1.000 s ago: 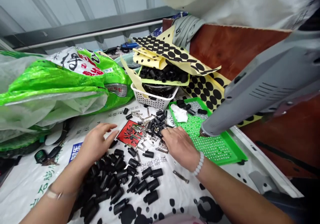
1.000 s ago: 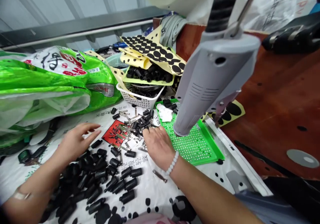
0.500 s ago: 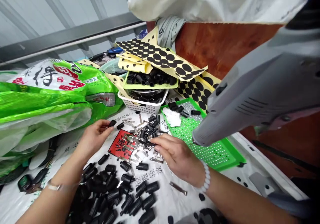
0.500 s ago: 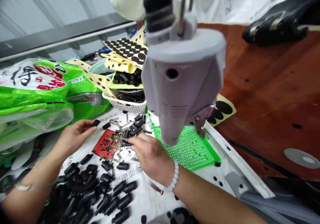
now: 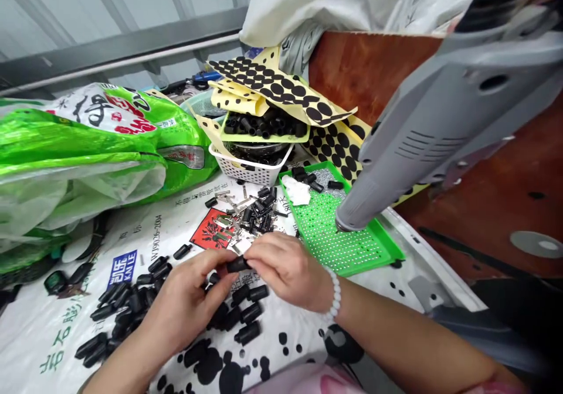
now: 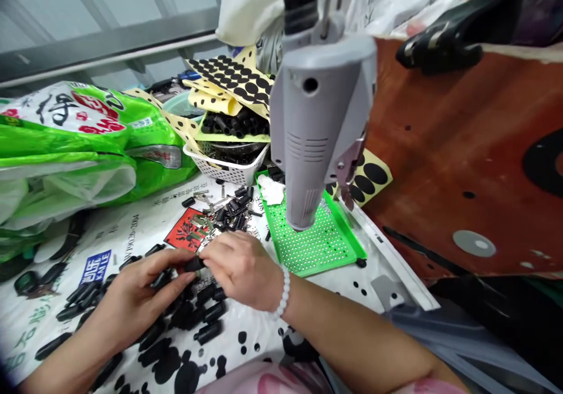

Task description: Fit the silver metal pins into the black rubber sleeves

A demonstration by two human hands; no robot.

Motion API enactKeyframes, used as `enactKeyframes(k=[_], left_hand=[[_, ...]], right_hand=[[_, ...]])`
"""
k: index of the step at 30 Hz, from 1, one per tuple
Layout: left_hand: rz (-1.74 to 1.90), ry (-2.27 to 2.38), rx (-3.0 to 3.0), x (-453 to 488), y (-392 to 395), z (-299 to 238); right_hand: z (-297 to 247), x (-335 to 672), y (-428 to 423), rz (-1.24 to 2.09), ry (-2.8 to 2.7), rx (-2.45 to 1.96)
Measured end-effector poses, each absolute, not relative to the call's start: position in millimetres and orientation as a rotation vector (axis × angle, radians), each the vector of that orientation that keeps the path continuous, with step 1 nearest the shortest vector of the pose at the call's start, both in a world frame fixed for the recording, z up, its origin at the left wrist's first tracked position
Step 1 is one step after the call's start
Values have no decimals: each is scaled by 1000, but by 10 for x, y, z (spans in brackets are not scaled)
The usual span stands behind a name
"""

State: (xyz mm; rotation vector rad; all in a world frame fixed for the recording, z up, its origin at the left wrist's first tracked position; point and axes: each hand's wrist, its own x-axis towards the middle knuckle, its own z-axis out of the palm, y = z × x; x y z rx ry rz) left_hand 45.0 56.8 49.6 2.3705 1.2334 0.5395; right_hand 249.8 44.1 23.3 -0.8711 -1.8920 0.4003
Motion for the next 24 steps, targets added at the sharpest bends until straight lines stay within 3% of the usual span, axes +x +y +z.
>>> enactKeyframes(k=[9, 16, 24], left_hand=[[607, 1260, 1956, 474, 506, 427], [641, 1179, 1797, 518, 490, 497], [635, 1169, 2233, 455, 412, 457]], right_hand=[[243, 2559, 446, 787, -1735, -873], [215, 2534, 445, 460, -1825, -801], [172, 2481, 415, 381, -1910, -845]])
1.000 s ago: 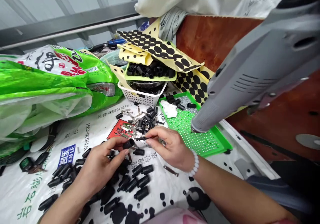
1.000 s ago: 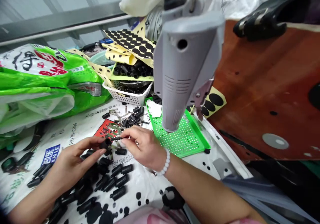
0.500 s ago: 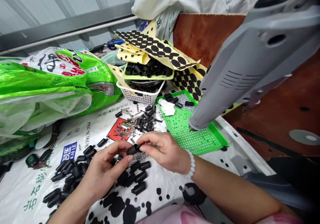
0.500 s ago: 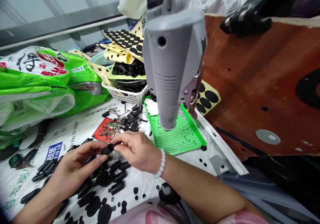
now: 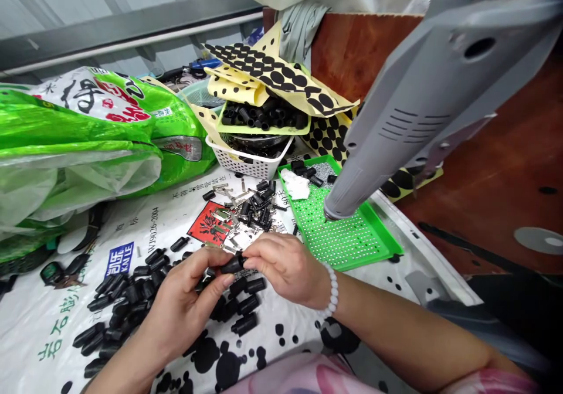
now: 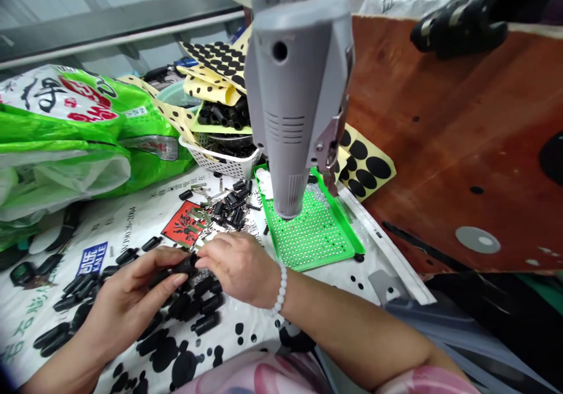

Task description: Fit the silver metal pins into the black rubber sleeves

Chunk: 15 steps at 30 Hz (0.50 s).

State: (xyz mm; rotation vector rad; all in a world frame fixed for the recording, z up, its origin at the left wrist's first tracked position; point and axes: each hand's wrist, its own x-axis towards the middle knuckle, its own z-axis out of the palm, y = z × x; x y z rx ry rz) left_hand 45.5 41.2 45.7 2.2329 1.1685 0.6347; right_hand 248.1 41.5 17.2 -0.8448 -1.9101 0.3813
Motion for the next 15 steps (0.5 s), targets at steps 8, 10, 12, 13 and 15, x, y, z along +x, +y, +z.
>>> enactKeyframes(k=[8, 10, 12, 13, 15], left_hand=[[669, 1101, 2676, 456, 357, 418], [691, 1091, 2746, 448, 347, 402], [726, 1059, 2815, 442, 343, 379], [746, 1042, 2844, 440, 343, 366], [770, 1019, 2883, 436, 342, 337]], right_hand=[[163, 2422, 369, 686, -1906, -994], [173, 2411, 365, 848, -1857, -1040], [175, 2398, 363, 1016, -1793, -1071], [171, 2391, 362, 1089, -1761, -1081], [156, 2375, 356, 1198, -1710, -1100]])
